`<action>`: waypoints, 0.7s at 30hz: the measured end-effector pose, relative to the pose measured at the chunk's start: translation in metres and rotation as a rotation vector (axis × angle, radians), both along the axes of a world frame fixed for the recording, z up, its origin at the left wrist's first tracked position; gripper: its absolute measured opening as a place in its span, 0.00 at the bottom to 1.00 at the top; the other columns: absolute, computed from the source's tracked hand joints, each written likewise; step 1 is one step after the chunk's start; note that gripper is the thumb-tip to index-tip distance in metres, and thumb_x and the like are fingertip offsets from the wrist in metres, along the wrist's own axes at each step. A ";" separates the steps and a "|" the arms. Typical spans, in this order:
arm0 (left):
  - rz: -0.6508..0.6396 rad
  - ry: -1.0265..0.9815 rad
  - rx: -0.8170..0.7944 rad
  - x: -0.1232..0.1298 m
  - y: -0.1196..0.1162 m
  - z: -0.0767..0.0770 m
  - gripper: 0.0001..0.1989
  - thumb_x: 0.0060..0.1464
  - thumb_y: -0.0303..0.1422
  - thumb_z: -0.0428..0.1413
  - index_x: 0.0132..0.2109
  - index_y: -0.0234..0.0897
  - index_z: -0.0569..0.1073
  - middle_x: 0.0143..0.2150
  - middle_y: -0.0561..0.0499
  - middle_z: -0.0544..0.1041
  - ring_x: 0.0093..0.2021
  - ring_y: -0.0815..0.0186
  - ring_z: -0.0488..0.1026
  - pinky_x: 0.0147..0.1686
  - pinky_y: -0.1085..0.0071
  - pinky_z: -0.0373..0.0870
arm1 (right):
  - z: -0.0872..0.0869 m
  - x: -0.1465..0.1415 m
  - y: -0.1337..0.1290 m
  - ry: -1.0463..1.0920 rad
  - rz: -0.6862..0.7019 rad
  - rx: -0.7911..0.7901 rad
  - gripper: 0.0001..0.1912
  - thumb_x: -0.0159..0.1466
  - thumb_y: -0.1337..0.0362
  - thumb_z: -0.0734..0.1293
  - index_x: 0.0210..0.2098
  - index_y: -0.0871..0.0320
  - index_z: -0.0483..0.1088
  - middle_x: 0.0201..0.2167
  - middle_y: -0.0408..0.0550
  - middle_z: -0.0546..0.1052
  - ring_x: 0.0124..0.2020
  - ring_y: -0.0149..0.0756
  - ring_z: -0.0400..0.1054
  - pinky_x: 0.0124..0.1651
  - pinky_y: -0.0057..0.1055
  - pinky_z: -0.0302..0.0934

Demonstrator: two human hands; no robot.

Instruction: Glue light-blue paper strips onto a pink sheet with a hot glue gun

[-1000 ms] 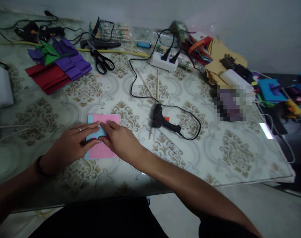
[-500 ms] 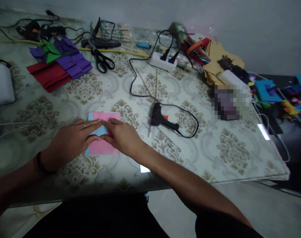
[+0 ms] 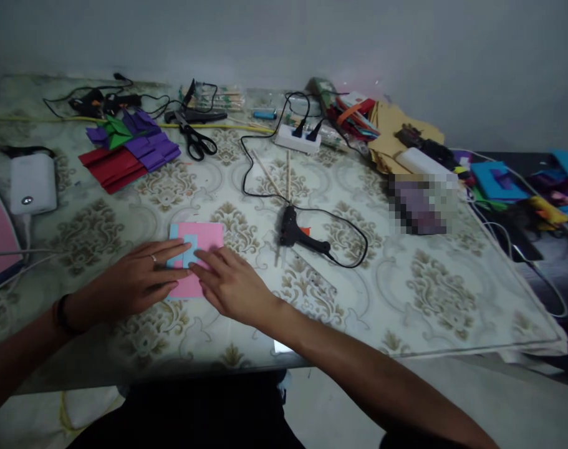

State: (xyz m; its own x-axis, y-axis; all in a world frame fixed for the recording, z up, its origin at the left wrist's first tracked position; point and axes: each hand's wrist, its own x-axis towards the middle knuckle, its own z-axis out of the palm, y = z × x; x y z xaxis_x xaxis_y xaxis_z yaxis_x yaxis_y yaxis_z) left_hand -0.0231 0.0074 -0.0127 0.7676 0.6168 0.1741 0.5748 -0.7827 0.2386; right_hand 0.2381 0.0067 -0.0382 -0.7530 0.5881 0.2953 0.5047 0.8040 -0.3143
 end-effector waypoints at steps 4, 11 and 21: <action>0.007 0.048 -0.060 -0.005 0.003 0.001 0.15 0.65 0.29 0.58 0.56 0.44 0.80 0.71 0.39 0.71 0.72 0.48 0.65 0.69 0.42 0.63 | -0.003 0.006 0.002 -0.016 0.012 -0.031 0.21 0.74 0.65 0.63 0.63 0.64 0.74 0.66 0.56 0.73 0.62 0.53 0.64 0.65 0.51 0.66; -0.002 -0.036 -0.053 -0.002 0.008 0.000 0.19 0.65 0.29 0.56 0.61 0.34 0.74 0.67 0.36 0.74 0.69 0.50 0.69 0.70 0.47 0.66 | 0.015 0.004 0.016 -0.011 0.081 -0.133 0.18 0.72 0.66 0.66 0.59 0.59 0.76 0.68 0.57 0.71 0.68 0.54 0.60 0.67 0.55 0.61; 0.285 0.007 0.008 0.073 0.032 -0.012 0.30 0.73 0.38 0.47 0.75 0.27 0.57 0.78 0.34 0.57 0.78 0.48 0.52 0.75 0.45 0.54 | 0.041 0.187 0.099 0.374 -0.915 -0.043 0.09 0.66 0.70 0.68 0.41 0.56 0.81 0.42 0.52 0.81 0.44 0.41 0.73 0.50 0.37 0.66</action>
